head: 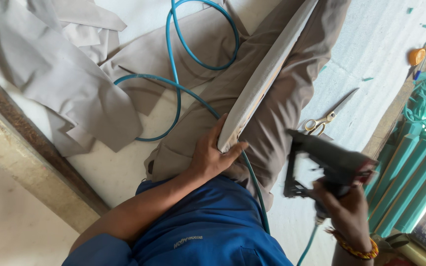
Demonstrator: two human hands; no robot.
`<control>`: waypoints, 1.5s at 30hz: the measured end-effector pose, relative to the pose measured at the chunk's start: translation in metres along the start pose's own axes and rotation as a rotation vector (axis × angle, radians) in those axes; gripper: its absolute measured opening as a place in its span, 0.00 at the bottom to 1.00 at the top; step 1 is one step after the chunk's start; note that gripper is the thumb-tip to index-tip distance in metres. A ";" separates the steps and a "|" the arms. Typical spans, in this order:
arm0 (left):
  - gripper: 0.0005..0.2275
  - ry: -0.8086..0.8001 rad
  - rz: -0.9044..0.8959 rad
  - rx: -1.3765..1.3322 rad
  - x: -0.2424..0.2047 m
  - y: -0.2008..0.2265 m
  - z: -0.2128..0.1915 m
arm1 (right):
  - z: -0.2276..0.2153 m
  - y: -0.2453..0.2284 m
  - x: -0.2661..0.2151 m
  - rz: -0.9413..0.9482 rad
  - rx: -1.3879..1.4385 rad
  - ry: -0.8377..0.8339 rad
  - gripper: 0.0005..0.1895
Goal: The person wraps a long wooden dowel with gray fabric, securing it with a pneumatic staple gun. They repeatedly fold the fabric, staple it, and trim excess material with scissors.
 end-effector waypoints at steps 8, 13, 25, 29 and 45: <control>0.47 -0.432 -0.706 -0.939 0.020 -0.003 -0.012 | -0.004 0.173 0.028 0.232 -0.595 0.376 0.28; 0.38 -0.548 -0.576 -0.859 0.046 0.009 0.003 | 0.071 0.235 0.027 0.034 -0.690 0.499 0.28; 0.49 -0.095 0.059 0.697 0.021 0.047 -0.072 | 0.049 0.056 0.037 -0.625 -0.536 0.480 0.12; 0.49 -0.175 0.061 0.818 0.033 0.035 -0.092 | 0.140 -0.021 0.054 -1.482 -0.210 -0.072 0.20; 0.47 -0.432 -0.039 0.829 0.069 -0.027 -0.126 | 0.181 0.003 0.199 -1.299 -0.576 0.025 0.25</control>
Point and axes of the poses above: each hand's wrist, its own x-axis towards the middle knuckle, its own z-axis out of the palm, y = z × x, the point moved 1 cm from there along x, towards the middle knuckle, and after that the axes turned 8 degrees about -z, right-handed, at the moved point
